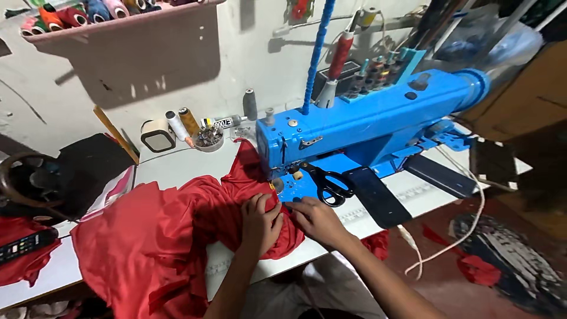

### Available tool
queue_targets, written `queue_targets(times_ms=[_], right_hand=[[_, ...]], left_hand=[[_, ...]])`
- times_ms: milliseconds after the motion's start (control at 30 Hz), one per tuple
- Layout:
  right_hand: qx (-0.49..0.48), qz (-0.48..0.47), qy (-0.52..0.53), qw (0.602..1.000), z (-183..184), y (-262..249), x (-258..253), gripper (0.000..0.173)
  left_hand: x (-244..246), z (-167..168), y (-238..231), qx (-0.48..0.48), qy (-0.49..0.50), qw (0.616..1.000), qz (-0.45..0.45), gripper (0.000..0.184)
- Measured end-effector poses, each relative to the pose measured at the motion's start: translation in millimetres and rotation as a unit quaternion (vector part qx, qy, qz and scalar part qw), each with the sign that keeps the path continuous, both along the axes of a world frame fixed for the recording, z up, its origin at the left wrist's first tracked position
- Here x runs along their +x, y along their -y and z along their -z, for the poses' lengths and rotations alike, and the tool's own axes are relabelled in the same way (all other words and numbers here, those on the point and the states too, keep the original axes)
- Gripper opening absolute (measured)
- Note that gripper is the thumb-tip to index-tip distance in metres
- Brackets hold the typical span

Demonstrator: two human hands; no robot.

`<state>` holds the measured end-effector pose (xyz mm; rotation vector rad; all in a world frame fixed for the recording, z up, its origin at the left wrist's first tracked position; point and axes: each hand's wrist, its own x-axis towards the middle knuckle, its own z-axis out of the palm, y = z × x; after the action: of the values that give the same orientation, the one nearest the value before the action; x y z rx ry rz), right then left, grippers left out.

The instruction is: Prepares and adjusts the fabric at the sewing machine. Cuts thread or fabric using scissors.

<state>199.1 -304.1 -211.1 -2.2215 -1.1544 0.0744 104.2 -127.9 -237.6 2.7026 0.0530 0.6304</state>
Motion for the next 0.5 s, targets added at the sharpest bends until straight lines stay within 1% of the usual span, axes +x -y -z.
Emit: queue_targets(times_ms=[67, 133, 233, 367, 500], right_hand=[[0.027, -0.024, 0.021, 0.999, 4, -5, 17, 0.038], [0.035, -0.05, 0.015, 0.998, 7, -11, 29, 0.041], [0.035, -0.071, 0.022, 0.997, 13, -21, 37, 0.04], [0.052, -0.062, 0.044, 0.996, 23, -26, 35, 0.038], [0.065, -0.057, 0.078, 0.993, 29, -25, 32, 0.037]], left_hand=[[-2, 2, -1, 0.035, 0.013, 0.999, 0.004, 0.031], [-3, 1, 0, 0.072, 0.024, 0.997, 0.006, 0.031], [-3, 2, 1, 0.102, 0.043, 0.994, 0.01, 0.029], [-3, 5, 1, 0.111, 0.071, 0.991, 0.015, 0.025], [-4, 7, 1, 0.1, 0.074, 0.992, 0.015, 0.025]])
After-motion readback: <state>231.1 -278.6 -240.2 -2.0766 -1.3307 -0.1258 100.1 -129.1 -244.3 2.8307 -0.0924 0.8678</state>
